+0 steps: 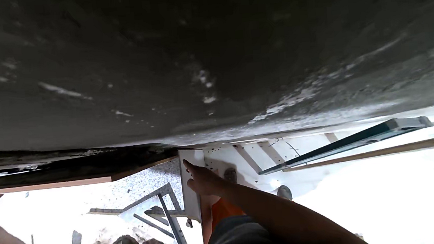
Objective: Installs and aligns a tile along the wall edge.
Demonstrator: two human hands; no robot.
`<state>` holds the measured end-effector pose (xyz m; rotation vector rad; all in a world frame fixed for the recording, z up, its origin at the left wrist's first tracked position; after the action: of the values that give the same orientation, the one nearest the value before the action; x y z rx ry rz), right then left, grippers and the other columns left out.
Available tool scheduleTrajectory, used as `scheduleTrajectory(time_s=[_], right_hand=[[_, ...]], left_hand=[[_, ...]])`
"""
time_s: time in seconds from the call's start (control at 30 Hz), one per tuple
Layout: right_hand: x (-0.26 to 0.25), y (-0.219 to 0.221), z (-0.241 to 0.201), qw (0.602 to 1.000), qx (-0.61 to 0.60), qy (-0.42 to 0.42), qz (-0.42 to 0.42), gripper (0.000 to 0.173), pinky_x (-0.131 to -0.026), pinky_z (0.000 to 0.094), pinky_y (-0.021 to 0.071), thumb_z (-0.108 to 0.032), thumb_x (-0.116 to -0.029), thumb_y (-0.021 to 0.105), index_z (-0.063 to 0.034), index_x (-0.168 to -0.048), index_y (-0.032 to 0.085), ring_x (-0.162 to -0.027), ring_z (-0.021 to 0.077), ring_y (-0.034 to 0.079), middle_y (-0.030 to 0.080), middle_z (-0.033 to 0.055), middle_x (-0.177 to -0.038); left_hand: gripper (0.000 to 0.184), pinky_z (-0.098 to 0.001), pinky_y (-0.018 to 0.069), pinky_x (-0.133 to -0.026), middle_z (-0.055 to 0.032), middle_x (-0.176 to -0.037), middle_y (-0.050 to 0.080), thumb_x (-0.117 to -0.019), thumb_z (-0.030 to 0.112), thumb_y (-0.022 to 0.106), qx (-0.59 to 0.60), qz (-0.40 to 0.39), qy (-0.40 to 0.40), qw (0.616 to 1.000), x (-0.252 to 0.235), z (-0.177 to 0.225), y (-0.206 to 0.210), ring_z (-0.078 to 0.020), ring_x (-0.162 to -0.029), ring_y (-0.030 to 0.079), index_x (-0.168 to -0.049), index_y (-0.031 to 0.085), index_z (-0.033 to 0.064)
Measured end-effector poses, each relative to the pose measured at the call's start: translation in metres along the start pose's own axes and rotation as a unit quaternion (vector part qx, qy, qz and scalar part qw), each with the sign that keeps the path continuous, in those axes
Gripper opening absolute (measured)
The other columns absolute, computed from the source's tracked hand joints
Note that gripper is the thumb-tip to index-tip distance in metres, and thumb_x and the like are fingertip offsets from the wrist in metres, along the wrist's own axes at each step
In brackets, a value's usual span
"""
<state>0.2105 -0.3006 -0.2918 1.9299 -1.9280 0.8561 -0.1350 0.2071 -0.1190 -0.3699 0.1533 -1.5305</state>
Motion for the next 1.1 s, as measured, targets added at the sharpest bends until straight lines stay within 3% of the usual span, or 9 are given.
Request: scheduleTrajectory(time_s=[0.13, 0.27, 0.33, 0.47, 0.63, 0.77, 0.93, 1.03, 1.1], right_hand=[[-0.001, 0.005, -0.001, 1.0, 0.006, 0.001, -0.016, 0.076, -0.108, 0.0525, 0.0479, -0.018, -0.1032, 0.052, -0.0116, -0.167, 0.01, -0.129, 0.0352, 0.06, 0.051, 0.0204, -0.151], [-0.004, 0.006, 0.0, 1.0, 0.004, 0.005, -0.009, 0.076, -0.105, 0.0559, 0.0492, -0.02, -0.1023, 0.054, -0.0143, -0.167, 0.013, -0.125, 0.0373, 0.062, 0.053, 0.0213, -0.148], [-0.003, 0.006, 0.0, 1.0, 0.002, 0.007, -0.009, 0.075, -0.106, 0.0553, 0.0486, -0.02, -0.103, 0.054, -0.0149, -0.167, 0.014, -0.127, 0.0368, 0.061, 0.052, 0.0202, -0.15], [-0.002, 0.004, -0.001, 1.0, 0.005, 0.004, -0.008, 0.074, -0.106, 0.0548, 0.049, -0.021, -0.1032, 0.053, -0.0146, -0.167, 0.015, -0.126, 0.0362, 0.062, 0.053, 0.0206, -0.149], [-0.001, -0.002, -0.007, 1.0, 0.008, -0.008, 0.007, 0.073, -0.108, 0.0521, 0.0474, -0.021, -0.104, 0.053, -0.0113, -0.166, 0.016, -0.128, 0.0348, 0.06, 0.053, 0.0201, -0.149], [0.002, -0.009, -0.011, 1.0, 0.006, -0.015, 0.025, 0.07, -0.11, 0.0502, 0.0464, -0.022, -0.1044, 0.053, -0.0106, -0.165, 0.02, -0.13, 0.0335, 0.059, 0.053, 0.0197, -0.149], [0.011, -0.013, -0.024, 0.992, 0.051, -0.056, 0.1, 0.061, -0.115, 0.0463, 0.0427, -0.025, -0.1041, 0.051, -0.0055, -0.16, 0.033, -0.136, 0.0318, 0.054, 0.053, 0.0202, -0.149], [0.012, -0.013, -0.032, 0.988, 0.09, -0.067, 0.107, 0.053, -0.112, 0.047, 0.0445, -0.026, -0.105, 0.048, -0.0014, -0.152, 0.044, -0.134, 0.0328, 0.056, 0.056, 0.0211, -0.144], [0.012, -0.008, -0.035, 0.986, 0.115, -0.079, 0.087, 0.043, -0.107, 0.0496, 0.0475, -0.025, -0.1053, 0.047, 0.0004, -0.139, 0.056, -0.128, 0.0341, 0.059, 0.061, 0.0215, -0.135]], left_hand=[[0.057, -0.0493, 0.055, -0.092, -0.0147, -0.141, 0.052, -0.1104, 0.048, 0.021, 0.026, 0.02, 0.007, 0.999, 0.004, 0.004, 0.001, -0.0264, -0.115, 0.062, -0.152, 0.034, 0.0104], [0.069, -0.0627, 0.0536, -0.089, -0.0177, -0.151, 0.045, -0.1049, 0.064, 0.017, 0.073, 0.05, 0.005, 0.996, 0.032, 0.02, 0.015, -0.0381, -0.12, 0.06, -0.158, 0.026, 0.0205], [0.07, -0.0675, 0.052, -0.088, -0.0162, -0.154, 0.043, -0.1032, 0.067, 0.02, 0.095, 0.068, 0.007, 0.993, 0.047, 0.029, 0.025, -0.0413, -0.124, 0.057, -0.158, 0.026, 0.0248], [0.075, -0.0719, 0.0516, -0.085, -0.0177, -0.155, 0.043, -0.0989, 0.071, 0.025, 0.118, 0.044, 0.005, 0.992, 0.02, 0.019, 0.014, -0.0459, -0.124, 0.057, -0.159, 0.024, 0.0263], [0.07, -0.0699, 0.0505, -0.085, -0.0177, -0.154, 0.044, -0.1009, 0.067, 0.023, 0.113, 0.072, 0.0, 0.991, 0.063, 0.041, 0.038, -0.045, -0.123, 0.057, -0.158, 0.026, 0.0277], [0.07, -0.0715, 0.0499, -0.085, -0.0163, -0.154, 0.044, -0.1005, 0.067, 0.023, 0.117, 0.065, 0.01, 0.991, 0.066, 0.041, 0.04, -0.0451, -0.126, 0.055, -0.157, 0.028, 0.0269], [0.092, -0.0755, 0.0495, -0.084, -0.0209, -0.157, 0.041, -0.0903, 0.086, 0.012, 0.135, 0.077, 0.008, 0.988, 0.038, 0.014, 0.034, -0.0513, -0.126, 0.054, -0.161, 0.021, 0.0278], [0.1, -0.0733, 0.0459, -0.092, -0.0182, -0.16, 0.037, -0.0855, 0.089, -0.002, 0.171, 0.094, 0.022, 0.98, 0.068, -0.006, 0.068, -0.0449, -0.136, 0.048, -0.162, 0.018, 0.0281], [0.094, -0.0734, 0.0418, -0.099, -0.0144, -0.163, 0.032, -0.0893, 0.085, -0.002, 0.212, 0.098, 0.021, 0.972, 0.089, -0.029, 0.1, -0.0406, -0.142, 0.041, -0.163, 0.017, 0.0295]])
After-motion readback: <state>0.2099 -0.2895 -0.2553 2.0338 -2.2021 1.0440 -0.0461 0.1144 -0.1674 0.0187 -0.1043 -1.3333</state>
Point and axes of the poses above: each hand's wrist, its own x-axis away from the middle knuckle, its own y-axis out of the palm, z = x × y, the point moved 3 cm from there along -x, towards the middle knuckle
